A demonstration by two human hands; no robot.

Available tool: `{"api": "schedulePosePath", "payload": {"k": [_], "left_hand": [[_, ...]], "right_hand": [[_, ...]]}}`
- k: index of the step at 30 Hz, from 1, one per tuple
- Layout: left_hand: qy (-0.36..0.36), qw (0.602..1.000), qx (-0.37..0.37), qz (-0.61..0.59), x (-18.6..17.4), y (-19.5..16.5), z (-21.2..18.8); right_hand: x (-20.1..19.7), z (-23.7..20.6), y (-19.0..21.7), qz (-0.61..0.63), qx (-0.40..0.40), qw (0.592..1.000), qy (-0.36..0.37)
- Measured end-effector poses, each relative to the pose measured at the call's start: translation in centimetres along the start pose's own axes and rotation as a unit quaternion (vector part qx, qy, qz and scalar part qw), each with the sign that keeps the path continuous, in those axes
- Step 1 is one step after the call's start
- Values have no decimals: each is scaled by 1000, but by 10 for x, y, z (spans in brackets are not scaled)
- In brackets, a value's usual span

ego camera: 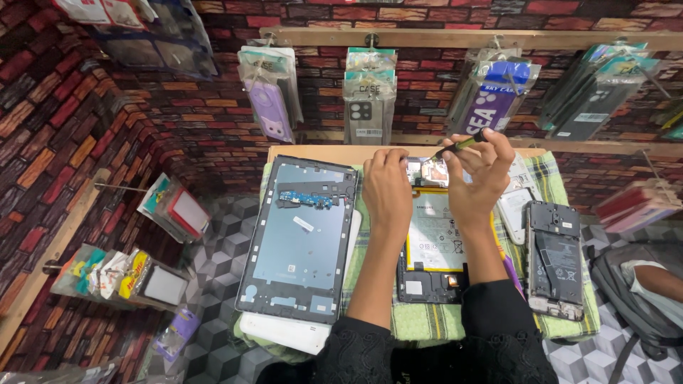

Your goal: The person uses a screwdriver to remove screws from a disassembled tablet, then detaches and removes a ribbon cable and a small metal bracket. The components are placed on the work surface as the person continues to unscrew and separate internal parts.

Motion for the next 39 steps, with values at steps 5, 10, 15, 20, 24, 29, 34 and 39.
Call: {"api": "schedulePosePath", "payload": {"k": [5, 10, 15, 20, 24, 29, 34, 39], "left_hand": [[-8, 1000, -4, -14, 1, 4, 0], [-3, 999, -13, -37, -1, 4, 1], [-13, 998, -12, -62, -6, 2, -1], [-33, 995, -10, -98, -8, 2, 0], [-37, 994, -15, -105, -9, 4, -1], [-37, 993, -32, -105, -8, 6, 0], [-52, 992, -29, -116, -7, 7, 3], [-58, 990, -22, -125, -8, 8, 2]], "right_hand": [[3, -2, 1, -4, -3, 1000, 20], [6, -3, 3, 9, -26, 998, 55], [7, -4, 6, 22, -35, 997, 63], [12, -4, 7, 12, -40, 997, 71], [13, -4, 7, 16, -44, 996, 70], [13, -4, 7, 13, -49, 996, 73], [12, -4, 6, 13, -53, 996, 74], [12, -5, 4, 10, -41, 996, 75]]}}
Point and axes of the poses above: each hand's wrist, its own z-axis towards the middle knuckle, its own x-axis out of the palm, y = z × x, the point moved 3 cm from there along z, towards the middle knuckle, and after that the axes turned 7 degrees about y, right-handed, at the moved point
